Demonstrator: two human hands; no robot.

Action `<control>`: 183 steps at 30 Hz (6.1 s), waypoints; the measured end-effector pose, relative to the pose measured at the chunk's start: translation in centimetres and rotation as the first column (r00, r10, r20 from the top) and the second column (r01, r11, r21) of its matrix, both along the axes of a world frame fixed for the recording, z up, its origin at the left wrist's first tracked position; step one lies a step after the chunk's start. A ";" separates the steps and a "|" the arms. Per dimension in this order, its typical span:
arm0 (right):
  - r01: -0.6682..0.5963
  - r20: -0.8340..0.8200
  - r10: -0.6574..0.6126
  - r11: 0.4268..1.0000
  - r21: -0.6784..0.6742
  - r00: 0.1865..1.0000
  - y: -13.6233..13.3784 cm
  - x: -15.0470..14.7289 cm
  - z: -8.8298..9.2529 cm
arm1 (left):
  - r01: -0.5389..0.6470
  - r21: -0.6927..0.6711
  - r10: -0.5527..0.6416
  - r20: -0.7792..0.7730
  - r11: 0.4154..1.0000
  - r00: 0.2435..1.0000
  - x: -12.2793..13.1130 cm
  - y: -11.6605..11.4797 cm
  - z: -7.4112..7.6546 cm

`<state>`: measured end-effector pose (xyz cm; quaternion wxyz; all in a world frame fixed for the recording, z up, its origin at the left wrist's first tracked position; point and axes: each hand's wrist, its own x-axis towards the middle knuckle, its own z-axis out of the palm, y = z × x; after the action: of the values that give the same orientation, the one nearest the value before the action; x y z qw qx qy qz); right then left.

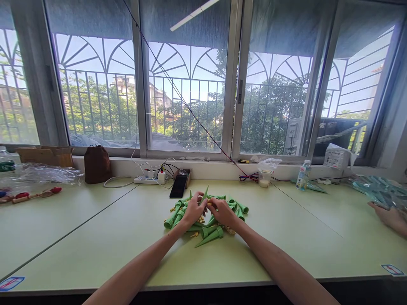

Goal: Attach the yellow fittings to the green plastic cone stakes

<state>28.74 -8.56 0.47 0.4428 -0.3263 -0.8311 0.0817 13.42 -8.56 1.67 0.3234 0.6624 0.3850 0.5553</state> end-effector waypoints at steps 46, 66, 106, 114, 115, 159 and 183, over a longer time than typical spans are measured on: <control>0.000 0.017 0.000 1.000 0.002 1.000 0.0 0.0 0.0 | 0.024 0.008 -0.024 -0.038 1.000 0.999 -0.1 0.1 -0.2; -0.067 -0.047 0.065 0.997 -0.047 0.997 -0.1 0.0 0.3 | -0.001 0.036 0.005 -0.093 0.999 0.996 0.0 -0.4 0.3; -0.061 -0.223 0.033 0.991 -0.121 0.974 0.7 -0.1 -0.1 | 0.014 0.308 0.115 -0.396 0.951 0.911 -0.2 -1.2 0.2; -0.090 -0.255 0.057 0.989 -0.119 0.965 0.6 -0.1 -0.1 | 0.057 0.306 0.075 -0.402 0.950 0.913 0.0 -1.6 0.4; -0.095 -0.264 0.061 0.988 -0.119 0.963 0.5 -0.1 0.0 | 0.051 0.306 0.080 -0.402 0.950 0.912 0.0 -1.5 0.4; 0.130 -0.311 -0.093 0.987 0.099 0.946 0.2 0.1 0.6 | 0.003 0.437 0.225 -0.470 0.899 0.853 -0.5 -0.4 -0.3; 0.063 -0.247 -0.036 0.993 0.105 0.968 -0.1 -0.1 0.5 | 0.070 0.350 0.116 -0.482 0.934 0.868 -0.2 -1.1 0.3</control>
<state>28.65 -8.68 0.99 0.5611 -0.3092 -0.7652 0.0636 13.26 -9.70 1.96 0.0816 0.8252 0.3557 0.4310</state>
